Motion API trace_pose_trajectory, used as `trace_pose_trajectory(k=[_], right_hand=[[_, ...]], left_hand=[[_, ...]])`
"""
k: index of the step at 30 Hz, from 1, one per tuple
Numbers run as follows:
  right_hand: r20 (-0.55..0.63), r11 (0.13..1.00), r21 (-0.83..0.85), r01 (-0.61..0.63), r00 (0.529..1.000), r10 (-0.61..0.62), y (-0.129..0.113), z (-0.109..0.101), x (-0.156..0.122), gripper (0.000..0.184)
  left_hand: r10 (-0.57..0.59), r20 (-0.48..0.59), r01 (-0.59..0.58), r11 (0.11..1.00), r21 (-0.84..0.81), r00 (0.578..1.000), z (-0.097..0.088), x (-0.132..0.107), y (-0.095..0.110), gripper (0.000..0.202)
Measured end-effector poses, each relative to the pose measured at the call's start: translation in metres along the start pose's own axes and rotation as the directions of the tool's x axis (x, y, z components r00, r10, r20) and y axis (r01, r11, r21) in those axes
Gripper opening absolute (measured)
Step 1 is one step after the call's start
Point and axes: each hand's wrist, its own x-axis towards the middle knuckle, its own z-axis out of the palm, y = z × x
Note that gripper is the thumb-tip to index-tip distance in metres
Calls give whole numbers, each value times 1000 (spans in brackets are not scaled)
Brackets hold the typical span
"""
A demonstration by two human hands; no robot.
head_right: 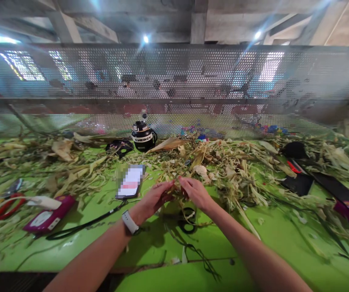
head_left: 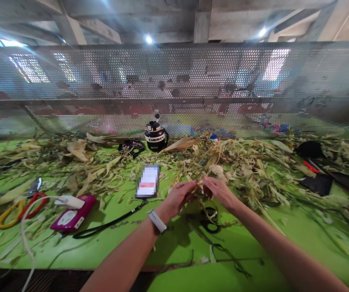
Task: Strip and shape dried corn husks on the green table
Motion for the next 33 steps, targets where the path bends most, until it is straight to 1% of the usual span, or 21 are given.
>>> trace_pose_trajectory(k=[1,3,5,9,13,16,18,20,21,22,24,25,26,29,31,33], right_hand=[[28,1000,5,21,999,-22,0,0,-1,51],[40,998,28,62,997,-63,0,2,-2,48],[7,995,15,95,995,-95,2,5,-2,46],[-94,985,-99,143,984,-152,11,7,2,43],[-133,976,-151,155,976,-175,16,4,7,41],[-162,987,-112,116,978,-133,13,-2,9,41],[-234,993,-76,93,966,-108,9,-6,8,40],[-311,993,-75,90,944,-109,6,-8,6,39],[-309,992,-90,89,944,-112,5,-8,4,38],[-272,990,-110,84,956,-111,5,-6,2,38],[-114,985,-149,83,988,-101,6,2,-3,37],[-38,983,-158,97,994,-104,7,7,-5,36],[9,982,-151,117,993,-117,8,12,-7,34],[21,990,-54,127,992,-126,11,24,-10,32],[24,995,1,99,995,-99,12,27,-10,32],[31,997,2,76,997,-76,12,27,-10,33]], left_hand=[[-8,1,8,1000,-5,1000,0,0,0,30],[-28,17,28,1000,-4,999,0,1,-1,29],[-39,42,39,999,0,998,-1,1,-2,26],[-61,106,58,998,33,992,-3,0,-2,19],[-73,117,68,997,45,990,-2,0,-3,16],[-5,102,4,1000,11,995,-1,3,-6,19],[60,73,-57,997,-51,995,-1,7,-8,22],[121,22,-118,984,-131,992,0,9,-9,22],[146,-5,-145,976,-163,989,0,10,-9,22],[169,-27,-171,968,-184,985,1,10,-9,22],[201,-43,-205,960,-188,979,3,9,-9,24],[210,-32,-213,963,-168,977,4,8,-9,25],[219,-18,-220,966,-137,976,6,6,-10,27],[254,-1,-254,966,-44,967,8,3,-12,29],[279,-22,-279,960,-10,960,9,2,-12,29],[304,-35,-304,952,28,952,8,2,-12,29]])
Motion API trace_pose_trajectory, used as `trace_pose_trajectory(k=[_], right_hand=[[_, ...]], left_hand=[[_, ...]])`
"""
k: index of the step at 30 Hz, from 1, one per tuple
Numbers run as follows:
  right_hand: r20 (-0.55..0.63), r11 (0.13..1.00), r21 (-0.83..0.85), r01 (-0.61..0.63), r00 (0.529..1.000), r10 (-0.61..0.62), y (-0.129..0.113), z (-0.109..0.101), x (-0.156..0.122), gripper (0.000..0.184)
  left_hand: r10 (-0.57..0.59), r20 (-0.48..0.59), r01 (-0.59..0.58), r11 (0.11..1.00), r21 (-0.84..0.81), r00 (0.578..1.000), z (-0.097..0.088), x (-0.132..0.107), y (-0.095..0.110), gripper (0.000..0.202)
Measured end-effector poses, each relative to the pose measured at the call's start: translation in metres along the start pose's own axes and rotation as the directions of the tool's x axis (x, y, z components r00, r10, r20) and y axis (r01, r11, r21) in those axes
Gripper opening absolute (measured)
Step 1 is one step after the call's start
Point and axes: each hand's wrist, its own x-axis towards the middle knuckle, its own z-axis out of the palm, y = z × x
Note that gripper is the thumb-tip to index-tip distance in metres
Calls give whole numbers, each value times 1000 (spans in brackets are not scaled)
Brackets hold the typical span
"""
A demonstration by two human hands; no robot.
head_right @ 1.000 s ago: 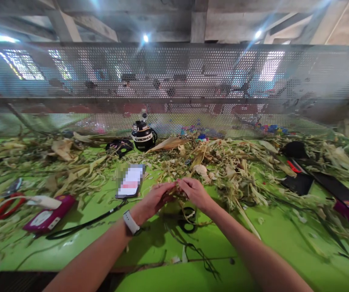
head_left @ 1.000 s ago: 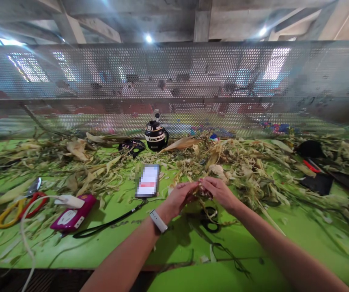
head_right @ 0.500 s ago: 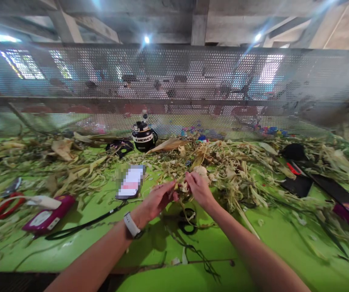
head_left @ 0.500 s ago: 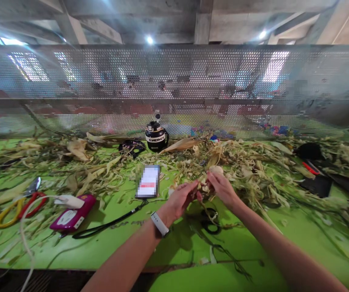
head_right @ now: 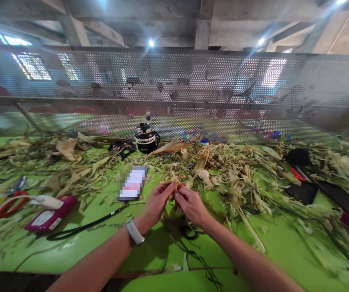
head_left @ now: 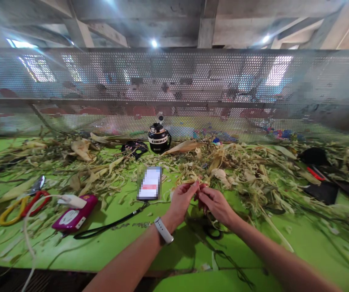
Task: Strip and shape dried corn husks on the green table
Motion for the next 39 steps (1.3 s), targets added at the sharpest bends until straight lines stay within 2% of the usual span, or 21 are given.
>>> trace_pose_trajectory(k=[5,9,11,15,18,20,22,23,24,25,29,32,35,39], right_hand=[[23,998,11,-61,998,61,-5,-2,-3,36],[164,997,10,-78,984,76,-8,-2,-8,36],[228,995,28,-98,970,89,-8,-2,-9,35],[285,997,-3,-74,956,71,-9,-5,-9,36],[326,998,-57,2,945,17,-11,-16,-6,36],[234,997,-45,59,971,-47,-13,-27,-2,35],[-39,993,15,115,993,-115,-16,-36,2,34],[-165,990,25,141,977,-135,-17,-39,4,32],[-243,987,29,156,959,-145,-18,-40,5,30],[-269,986,43,161,952,-144,-19,-40,6,27],[-135,956,273,106,988,-72,-16,-26,6,24],[-170,908,409,89,985,-20,-12,-16,4,21],[-193,880,469,69,981,26,-11,-11,3,20],[-189,865,500,40,980,64,-13,-9,2,21]], left_hand=[[64,30,-68,990,121,997,-2,1,1,25],[93,-55,-88,993,80,994,0,0,6,26],[103,-64,-98,992,73,993,1,-1,8,28],[78,-46,-77,997,16,996,1,0,11,28],[4,-1,-4,999,-54,1000,-3,1,14,30],[-71,49,73,997,-33,996,-7,1,15,30],[-153,78,153,988,2,985,-9,0,16,28],[-191,87,191,982,10,978,-10,-1,16,28],[-222,94,222,975,9,970,-10,-1,15,28],[-241,98,243,970,-3,965,-10,-1,14,27],[-251,113,261,961,-92,961,-6,-2,10,25],[-297,91,307,943,-131,951,-5,-3,11,25],[-314,131,326,941,-88,940,-6,-3,12,24],[-246,240,245,969,34,939,-9,-3,11,26]])
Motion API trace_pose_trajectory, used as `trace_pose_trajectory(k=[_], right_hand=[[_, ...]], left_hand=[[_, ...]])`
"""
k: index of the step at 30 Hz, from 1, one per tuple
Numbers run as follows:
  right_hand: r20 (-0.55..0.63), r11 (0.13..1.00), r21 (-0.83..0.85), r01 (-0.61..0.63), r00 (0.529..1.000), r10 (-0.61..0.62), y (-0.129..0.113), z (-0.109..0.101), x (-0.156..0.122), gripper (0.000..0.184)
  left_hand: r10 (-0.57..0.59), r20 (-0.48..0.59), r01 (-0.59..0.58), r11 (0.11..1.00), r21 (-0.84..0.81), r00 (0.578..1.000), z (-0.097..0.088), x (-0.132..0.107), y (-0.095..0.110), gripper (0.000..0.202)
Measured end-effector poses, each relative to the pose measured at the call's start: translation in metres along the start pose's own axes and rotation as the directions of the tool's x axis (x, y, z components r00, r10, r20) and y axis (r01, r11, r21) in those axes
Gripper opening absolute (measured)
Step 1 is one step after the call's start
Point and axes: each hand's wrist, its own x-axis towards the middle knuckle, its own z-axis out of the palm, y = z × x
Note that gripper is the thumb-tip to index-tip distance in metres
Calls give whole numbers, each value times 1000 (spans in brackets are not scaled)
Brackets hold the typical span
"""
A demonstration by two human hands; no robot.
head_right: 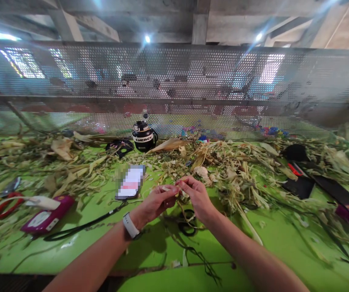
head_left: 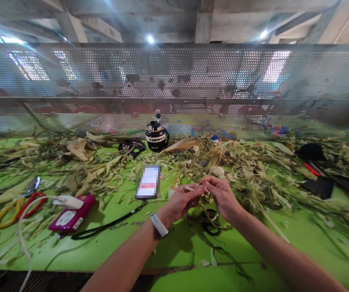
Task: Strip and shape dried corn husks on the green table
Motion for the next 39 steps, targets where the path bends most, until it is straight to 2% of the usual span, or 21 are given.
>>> trace_pose_trajectory(k=[4,11,16,18,23,27,30,34,39], right_hand=[[-7,1000,-8,-7,1000,7,-1,-1,-1,23],[49,997,-68,-23,998,27,-3,-4,-2,31],[32,995,-103,9,999,-6,-3,-1,-4,29],[12,992,-123,22,1000,-21,-5,0,-4,29],[13,984,-169,49,999,-47,-11,-6,2,27],[-30,972,-215,94,994,-102,-13,-11,6,29],[-43,971,-223,91,994,-103,-12,-12,7,30],[-36,965,-243,95,994,-107,-10,-11,6,28],[1,960,-248,132,991,-136,-10,-6,3,27]], left_hand=[[73,57,-81,984,157,996,1,-2,-1,30],[105,-14,-99,968,230,994,8,-5,-3,35],[88,102,-114,952,284,991,4,-5,-2,30],[80,109,-109,949,296,991,5,-7,1,30],[163,28,-165,951,263,986,6,-6,4,37],[282,-65,-245,909,336,957,3,1,-1,32],[323,-98,-270,895,354,941,3,3,-4,31],[239,-95,-209,944,255,966,5,0,-2,35],[64,15,-66,968,243,998,6,-3,-2,37]])
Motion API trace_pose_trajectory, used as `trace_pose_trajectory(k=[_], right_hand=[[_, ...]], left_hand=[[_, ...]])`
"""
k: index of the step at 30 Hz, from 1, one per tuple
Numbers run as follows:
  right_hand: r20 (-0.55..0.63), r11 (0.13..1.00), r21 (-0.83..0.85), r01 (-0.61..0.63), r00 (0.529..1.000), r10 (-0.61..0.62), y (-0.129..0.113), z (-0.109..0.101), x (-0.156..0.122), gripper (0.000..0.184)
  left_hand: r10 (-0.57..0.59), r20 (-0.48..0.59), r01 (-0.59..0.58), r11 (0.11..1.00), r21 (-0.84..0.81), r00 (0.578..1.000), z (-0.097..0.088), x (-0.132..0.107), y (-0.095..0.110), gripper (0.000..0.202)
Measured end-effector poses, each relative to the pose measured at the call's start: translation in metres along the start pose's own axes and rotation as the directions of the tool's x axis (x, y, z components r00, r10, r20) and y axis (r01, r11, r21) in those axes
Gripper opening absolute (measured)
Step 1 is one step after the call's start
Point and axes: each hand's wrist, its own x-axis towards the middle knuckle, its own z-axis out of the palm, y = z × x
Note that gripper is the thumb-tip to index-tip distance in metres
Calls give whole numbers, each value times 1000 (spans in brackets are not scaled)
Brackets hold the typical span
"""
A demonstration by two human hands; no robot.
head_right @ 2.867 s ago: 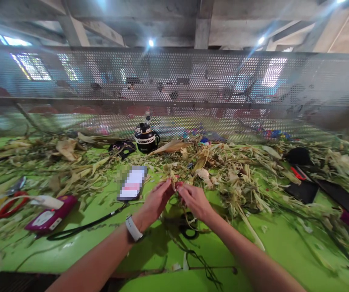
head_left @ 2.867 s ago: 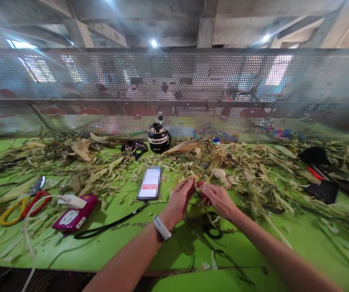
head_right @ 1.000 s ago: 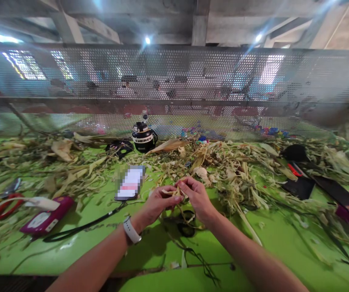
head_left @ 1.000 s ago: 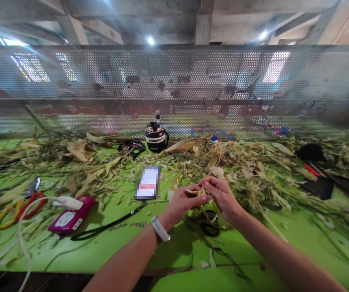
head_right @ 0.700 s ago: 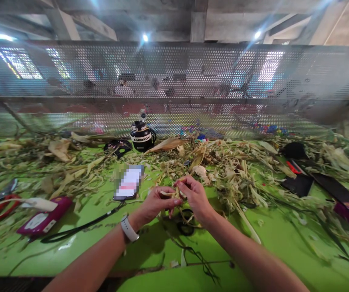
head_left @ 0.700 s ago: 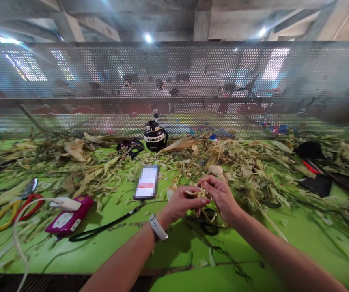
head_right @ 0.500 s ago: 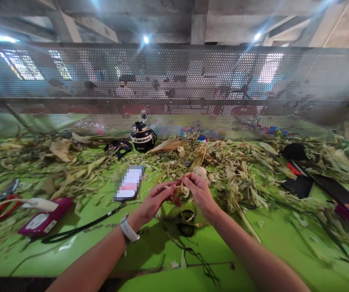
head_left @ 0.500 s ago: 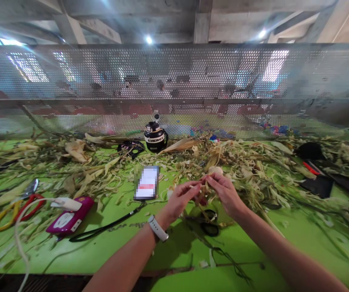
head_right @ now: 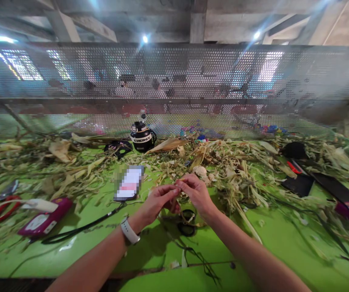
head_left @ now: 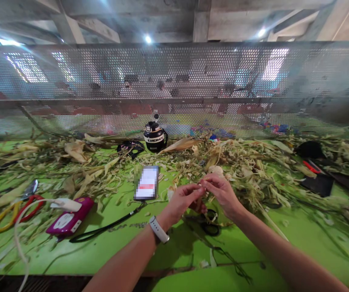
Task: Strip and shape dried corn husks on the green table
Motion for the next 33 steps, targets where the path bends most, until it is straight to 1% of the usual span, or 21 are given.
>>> trace_pose_trajectory(k=[2,3,6,8,11,13,14,16,18,20,22,25,27,29,32,33], right_hand=[[13,998,33,-44,999,44,0,2,-2,27],[7,997,45,-62,998,62,1,2,-2,26],[-57,996,61,-63,996,67,3,2,-2,25],[-73,994,89,-71,994,77,3,-1,0,25],[-20,982,148,-116,993,120,-1,-5,4,28],[31,980,147,-134,991,131,-2,-7,4,28],[69,981,131,-143,988,135,-2,-7,4,29],[163,986,64,-156,976,144,0,-6,4,30],[209,990,-30,-135,968,139,3,-6,4,27],[194,992,-101,-82,976,100,7,-7,4,24],[175,992,-121,-35,983,56,8,-8,5,23],[138,994,-113,3,990,13,9,-9,6,23],[113,992,-129,14,994,0,9,-9,6,21],[103,990,-143,11,995,4,10,-8,5,20],[69,992,-124,-3,998,11,8,-7,3,20],[58,994,-107,-9,998,16,8,-7,2,21]], left_hand=[[-20,49,18,999,46,999,-1,0,0,38],[-10,66,4,996,85,998,-1,1,0,39],[68,91,-87,971,222,994,-2,2,2,41],[102,85,-119,965,233,991,-3,3,3,39],[105,41,-108,990,87,994,-1,4,2,33],[119,5,-119,993,17,993,-1,5,-2,31],[146,-24,-145,989,25,989,-1,5,-3,30],[220,-106,-208,972,109,970,-3,7,-6,29],[265,-152,-235,953,192,952,-5,8,-7,29],[263,-150,-228,949,218,953,-6,9,-7,30],[241,-146,-207,955,213,960,-8,10,-7,30],[200,-206,-166,971,172,958,-8,10,-7,32],[176,-221,-139,975,173,959,-9,9,-5,32],[205,-215,-148,955,257,955,-10,9,-3,31],[308,-180,-202,873,444,934,-12,9,0,29],[323,-153,-211,844,493,934,-13,9,1,29]])
